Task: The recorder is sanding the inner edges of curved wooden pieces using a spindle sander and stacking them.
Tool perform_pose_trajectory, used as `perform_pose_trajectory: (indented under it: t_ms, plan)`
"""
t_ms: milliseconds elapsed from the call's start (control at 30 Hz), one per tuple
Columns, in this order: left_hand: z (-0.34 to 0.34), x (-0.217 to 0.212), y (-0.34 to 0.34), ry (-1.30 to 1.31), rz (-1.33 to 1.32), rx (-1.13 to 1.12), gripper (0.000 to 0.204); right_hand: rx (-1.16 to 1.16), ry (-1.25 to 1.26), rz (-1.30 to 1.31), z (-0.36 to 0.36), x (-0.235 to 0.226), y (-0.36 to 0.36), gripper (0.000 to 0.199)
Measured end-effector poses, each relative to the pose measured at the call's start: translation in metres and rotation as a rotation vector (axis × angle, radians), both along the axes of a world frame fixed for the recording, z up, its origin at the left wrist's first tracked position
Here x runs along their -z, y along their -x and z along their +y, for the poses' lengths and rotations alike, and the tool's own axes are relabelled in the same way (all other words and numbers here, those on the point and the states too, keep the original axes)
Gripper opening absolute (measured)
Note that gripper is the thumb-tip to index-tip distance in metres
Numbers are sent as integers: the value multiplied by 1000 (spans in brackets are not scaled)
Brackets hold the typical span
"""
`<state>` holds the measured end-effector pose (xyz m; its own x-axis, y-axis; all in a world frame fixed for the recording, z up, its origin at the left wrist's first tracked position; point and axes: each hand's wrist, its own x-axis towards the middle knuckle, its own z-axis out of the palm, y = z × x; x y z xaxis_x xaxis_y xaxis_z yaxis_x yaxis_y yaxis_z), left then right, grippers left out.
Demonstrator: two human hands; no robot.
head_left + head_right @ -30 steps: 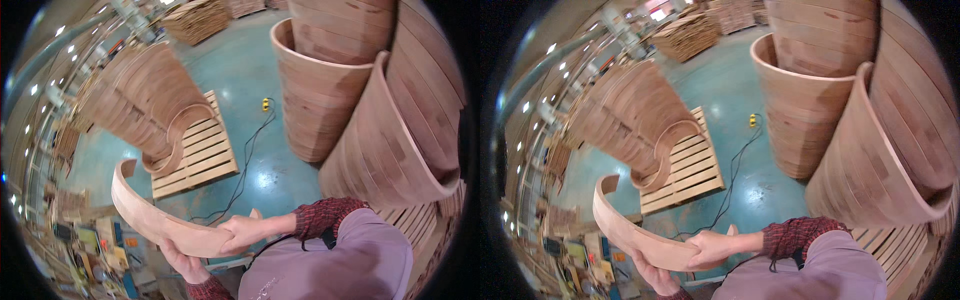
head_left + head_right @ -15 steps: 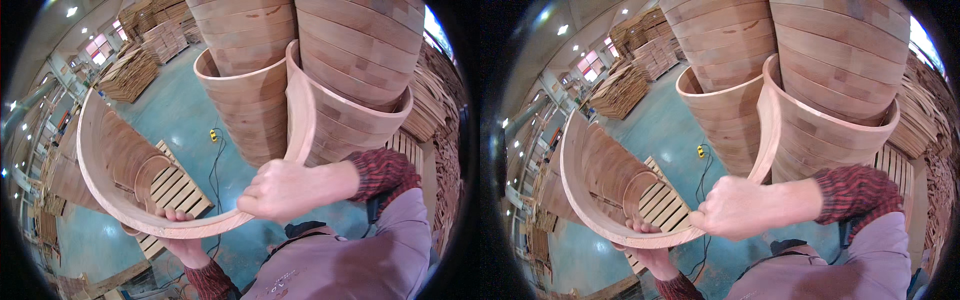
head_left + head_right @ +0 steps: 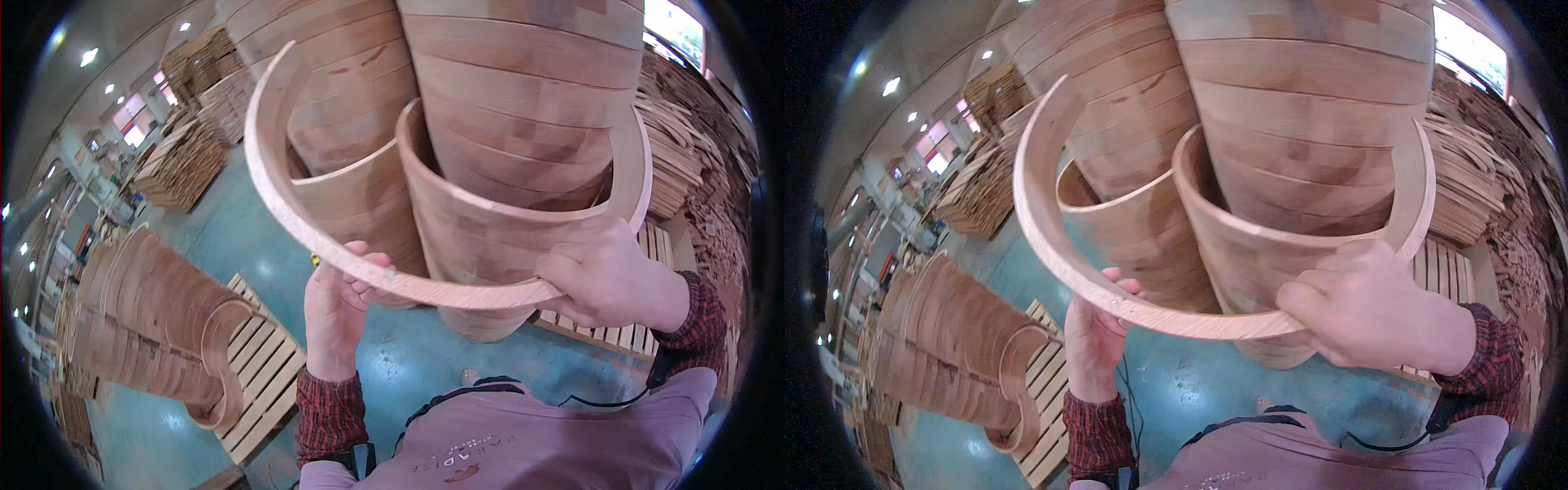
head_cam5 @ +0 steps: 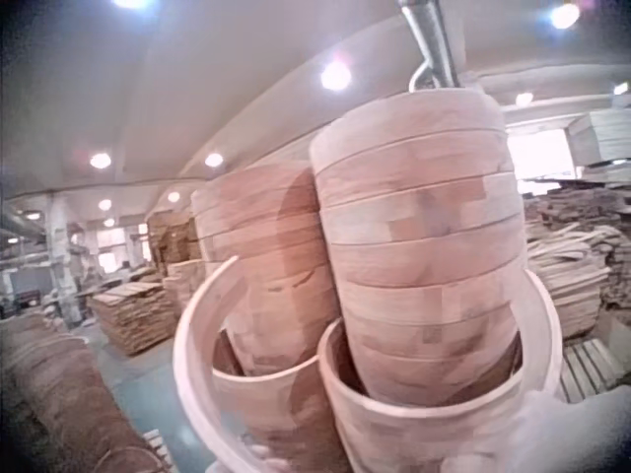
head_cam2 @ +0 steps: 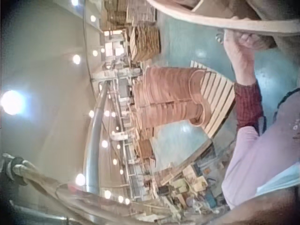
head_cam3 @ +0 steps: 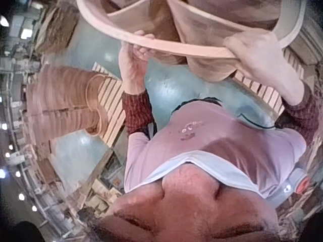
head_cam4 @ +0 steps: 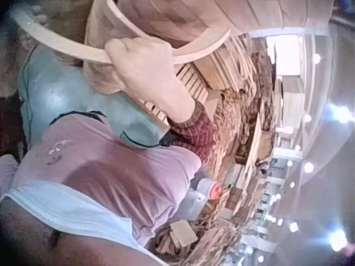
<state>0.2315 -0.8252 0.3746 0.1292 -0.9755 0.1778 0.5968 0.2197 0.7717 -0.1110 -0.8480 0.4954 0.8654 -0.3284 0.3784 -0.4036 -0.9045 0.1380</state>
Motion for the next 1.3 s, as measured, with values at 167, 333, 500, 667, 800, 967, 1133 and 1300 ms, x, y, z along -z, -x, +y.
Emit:
perform_pose_trajectory:
  t_ms: [167,333,500,667,800,967,1133,1300]
  plan:
    - [-70,-4,47,-135,-201,112,57,136,-76,-10,-37,4,58,31]
    - [-119,-9,76,-199,-463,-14,56,205,-180,10,-75,9,88,34]
    - [-149,9,79,-135,-831,-264,50,218,-122,-28,-119,25,114,33]
    - [-182,30,48,70,-854,-510,35,342,-55,-63,-112,31,118,42]
    - [-225,45,25,210,-757,-495,47,413,254,-421,-101,53,122,48]
    - [-294,69,31,232,-392,-134,70,779,144,-1414,-123,140,156,54]
    - [-298,75,53,265,-273,-119,89,435,-166,-1861,-166,162,131,66]
    - [-282,64,71,313,-423,-273,78,461,-312,-2010,-176,153,130,74]
